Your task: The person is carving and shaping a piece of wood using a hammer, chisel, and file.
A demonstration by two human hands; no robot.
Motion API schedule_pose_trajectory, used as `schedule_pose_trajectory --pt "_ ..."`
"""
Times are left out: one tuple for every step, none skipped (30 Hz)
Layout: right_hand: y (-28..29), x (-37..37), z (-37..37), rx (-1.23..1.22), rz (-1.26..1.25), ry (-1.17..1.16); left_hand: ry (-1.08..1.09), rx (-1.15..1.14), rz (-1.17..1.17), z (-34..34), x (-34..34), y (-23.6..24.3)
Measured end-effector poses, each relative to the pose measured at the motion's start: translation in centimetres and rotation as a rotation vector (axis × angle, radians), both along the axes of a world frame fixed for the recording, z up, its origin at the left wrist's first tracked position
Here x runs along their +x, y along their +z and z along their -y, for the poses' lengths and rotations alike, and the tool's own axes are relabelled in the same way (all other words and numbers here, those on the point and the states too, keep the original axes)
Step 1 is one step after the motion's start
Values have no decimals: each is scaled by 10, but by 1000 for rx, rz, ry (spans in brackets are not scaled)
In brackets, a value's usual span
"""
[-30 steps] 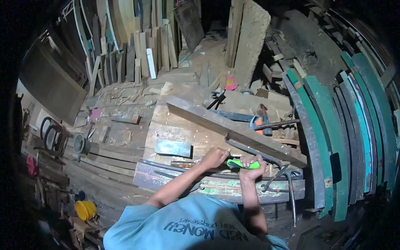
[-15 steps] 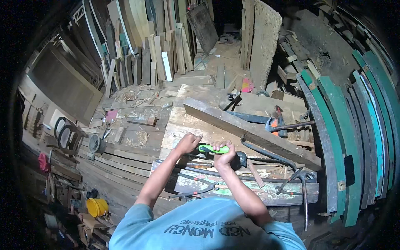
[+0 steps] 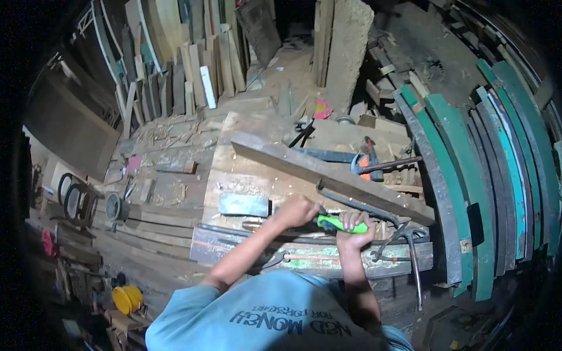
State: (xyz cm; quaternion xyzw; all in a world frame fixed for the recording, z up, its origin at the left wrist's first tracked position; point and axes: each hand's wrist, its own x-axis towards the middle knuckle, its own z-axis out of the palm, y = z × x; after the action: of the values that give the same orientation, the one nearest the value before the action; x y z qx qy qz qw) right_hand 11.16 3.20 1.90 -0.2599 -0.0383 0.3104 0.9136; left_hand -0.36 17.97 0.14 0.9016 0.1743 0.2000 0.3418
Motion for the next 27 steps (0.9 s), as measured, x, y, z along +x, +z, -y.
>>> schedule_pose_trajectory --pt "1 -4 -8 16 -1 24 4 51 40 -12 -10 5" --pt "1 -13 -20 72 -45 71 39 51 -11 -23 -23 10" --pt "1 -18 -34 53 -100 125 73 70 -7 -35 -35 13" --pt "-1 -27 -50 -22 -154 128 102 93 24 -46 -48 15" --pt "-4 -42 -66 -30 -137 159 141 105 24 -56 -65 16" --pt "-8 -54 -81 -50 -159 201 172 153 9 -65 -78 14" --pt "-11 -65 -96 -23 -100 261 218 127 -32 -73 -92 12" --pt "-14 -76 -107 -6 -141 296 265 99 -74 -78 -106 8" --pt "-17 -86 -115 -2 -147 328 321 70 -120 -82 -116 2" --pt "-20 -93 -120 45 -58 373 341 66 -114 -84 -122 -4" --pt "-22 -95 -122 -11 -109 368 370 61 -112 -87 -126 -11" --pt "-24 -96 -124 -46 -122 371 405 49 -136 -88 -128 -17" --pt "-26 -92 -123 -84 -117 366 403 70 -91 -89 -126 -24" --pt "-27 -84 -120 -120 -124 356 408 80 -73 -86 -119 -31" --pt "-28 -76 -117 -194 -263 236 413 89 -53 -82 -109 -36" --pt "-29 -64 -113 -169 -197 222 367 118 -5 -80 -94 -41" --pt "-28 -48 -103 -142 -104 202 380 49 -98 -75 -75 -45" --pt "-28 -34 -94 -134 -137 174 298 83 -6 -69 -57 -47" --pt "-25 -19 -85 -103 -122 146 255 -18 -82 -66 -37 -47" --pt "-21 -4 -76 -61 -142 107 225 -25 -86 -59 -15 -45" --pt "-17 8 -67 -32 -139 46 178 -23 -90 -52 4 -42" --pt "-11 18 -55 -46 93 84 138 -154 3 -39 21 -37" --pt "-6 24 -47 -71 140 68 86 -124 16 -30 34 -30" --pt "1 30 -38 -51 90 35 82 -107 10 -25 40 -21" --pt "8 36 -30 -6 84 26 68 -104 -50 -22 46 -11" --pt "13 39 -24 -11 65 -11 44 -33 24 -18 45 -3" --pt "16 38 -22 20 68 9 46 -17 26 -16 42 4"
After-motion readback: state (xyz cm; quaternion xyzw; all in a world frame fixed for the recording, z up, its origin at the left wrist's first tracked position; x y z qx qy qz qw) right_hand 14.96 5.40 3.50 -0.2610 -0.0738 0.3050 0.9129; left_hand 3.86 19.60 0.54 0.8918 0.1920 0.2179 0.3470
